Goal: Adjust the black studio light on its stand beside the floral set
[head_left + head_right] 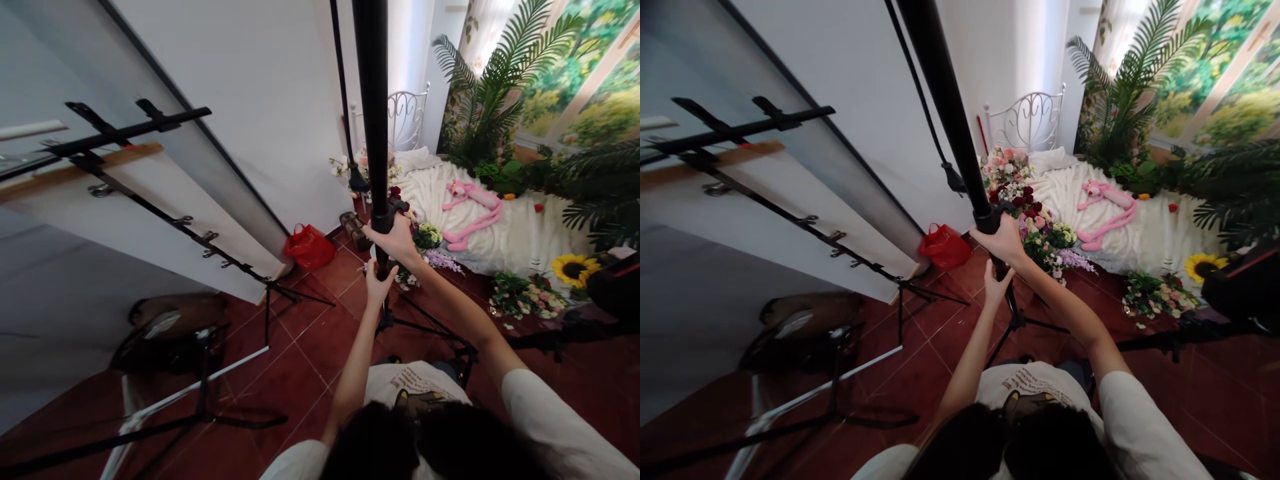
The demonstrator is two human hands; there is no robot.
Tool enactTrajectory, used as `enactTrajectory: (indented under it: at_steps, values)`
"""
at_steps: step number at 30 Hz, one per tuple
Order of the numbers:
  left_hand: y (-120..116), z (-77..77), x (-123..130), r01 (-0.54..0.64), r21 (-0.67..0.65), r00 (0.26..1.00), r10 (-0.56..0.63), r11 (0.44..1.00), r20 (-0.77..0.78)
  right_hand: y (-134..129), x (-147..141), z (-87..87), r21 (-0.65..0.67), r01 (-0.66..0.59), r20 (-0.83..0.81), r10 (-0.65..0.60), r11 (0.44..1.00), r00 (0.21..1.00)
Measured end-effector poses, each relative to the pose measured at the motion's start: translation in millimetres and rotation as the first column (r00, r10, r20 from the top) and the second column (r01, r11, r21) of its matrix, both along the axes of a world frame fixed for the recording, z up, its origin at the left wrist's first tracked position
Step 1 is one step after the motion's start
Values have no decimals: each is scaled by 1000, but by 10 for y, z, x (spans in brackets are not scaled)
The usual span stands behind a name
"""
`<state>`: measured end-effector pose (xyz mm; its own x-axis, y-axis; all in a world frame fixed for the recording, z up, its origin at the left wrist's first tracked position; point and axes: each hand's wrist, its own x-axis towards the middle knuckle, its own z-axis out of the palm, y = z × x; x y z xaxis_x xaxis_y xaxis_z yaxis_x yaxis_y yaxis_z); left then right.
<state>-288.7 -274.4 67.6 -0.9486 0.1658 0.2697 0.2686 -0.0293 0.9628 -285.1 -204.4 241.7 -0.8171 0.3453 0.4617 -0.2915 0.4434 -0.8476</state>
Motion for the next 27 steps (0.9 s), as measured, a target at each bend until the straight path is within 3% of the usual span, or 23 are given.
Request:
enactTrajectory:
  at_steps: [2,7,11,14,16,18,20,23,27]
  values:
    - [-45,-132,27,65,18,998,-65,998,16,9,51,-176,-9,-11,34,11,1000,999]
    - [3,-483,-20,124,65,988,-129,990,86,-50,149,-804,-57,20,169,-10,998,986]
    - [51,-551,-61,134,103,986,-143,986,89,-17,138,-1040,-60,33,191,-21,998,981]
    - [51,-526,-59,138,114,985,-149,984,90,217,163,-1049,-42,-192,255,197,980,947]
    - [40,-505,-53,137,95,985,-145,986,88,447,220,-1086,-62,-399,304,398,915,866]
    - [29,-486,-48,131,56,986,-136,990,94,656,290,-1186,-90,-475,315,478,875,820]
    - [20,-473,-46,113,22,988,-115,993,103,783,342,-1332,-79,-422,306,425,903,852]
    - [15,-481,-52,106,9,989,-106,994,99,801,372,-1542,58,-304,315,272,951,909]
    - [21,-524,-68,121,19,989,-122,992,82,709,355,-1650,292,-250,326,149,923,934]
